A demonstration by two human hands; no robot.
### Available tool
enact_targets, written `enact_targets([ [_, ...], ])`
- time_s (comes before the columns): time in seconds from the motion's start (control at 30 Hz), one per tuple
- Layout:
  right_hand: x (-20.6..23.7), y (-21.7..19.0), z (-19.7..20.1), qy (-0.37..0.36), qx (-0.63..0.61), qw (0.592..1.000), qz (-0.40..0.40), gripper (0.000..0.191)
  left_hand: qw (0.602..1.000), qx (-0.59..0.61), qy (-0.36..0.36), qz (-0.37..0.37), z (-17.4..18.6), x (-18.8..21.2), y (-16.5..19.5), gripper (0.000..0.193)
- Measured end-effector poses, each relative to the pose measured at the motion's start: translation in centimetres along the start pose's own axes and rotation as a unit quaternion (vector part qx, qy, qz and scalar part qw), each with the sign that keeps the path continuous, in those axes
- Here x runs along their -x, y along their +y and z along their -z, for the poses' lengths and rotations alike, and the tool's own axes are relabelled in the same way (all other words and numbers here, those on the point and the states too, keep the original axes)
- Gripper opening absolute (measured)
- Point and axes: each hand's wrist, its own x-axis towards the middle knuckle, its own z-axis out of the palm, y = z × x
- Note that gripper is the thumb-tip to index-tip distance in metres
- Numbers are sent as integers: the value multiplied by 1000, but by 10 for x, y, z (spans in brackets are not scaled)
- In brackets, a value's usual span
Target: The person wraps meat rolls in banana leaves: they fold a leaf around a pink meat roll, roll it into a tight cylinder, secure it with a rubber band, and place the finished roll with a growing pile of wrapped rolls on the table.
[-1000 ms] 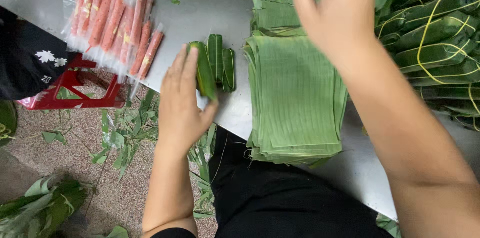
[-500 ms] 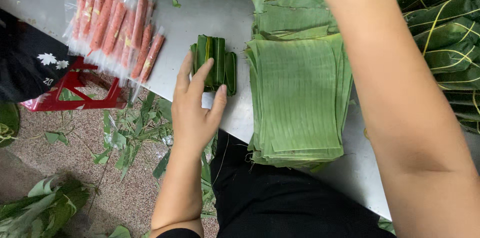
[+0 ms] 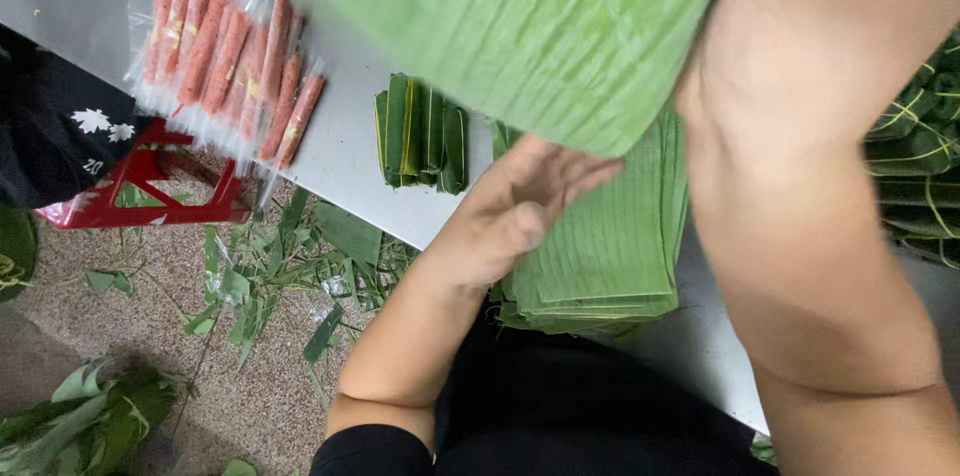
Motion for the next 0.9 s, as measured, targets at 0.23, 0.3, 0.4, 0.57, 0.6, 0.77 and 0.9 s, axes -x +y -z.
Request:
enact_targets([
  [0.23,77,-53,-48,43,-222,958,-175,41,942,156,257,-150,-2,-8,17,63],
  [0.3,80,-53,-37,-49,-350,895,-272,36,931,127,303,-162,6,-5,30,58],
  [0.4,58,-41,-17,-130,-451,787,-401,29,932,33,336,-131,17,8,41,50],
  [0.57,25,-41,-19,-136,-216,895,-366,23,935,91,311,-143,32,38,32,42],
  [0.6,26,-46,-23,-132,-165,920,-329,19,946,108,253,-173,36,42,32,31],
  [0.77,8,-46,-9,-9,-204,953,-222,14,908,132,276,-288,54,64,84,18],
  [0.9,-31,-24,39,52,-230,935,-265,15,930,97,219,-280,59,74,123,13],
])
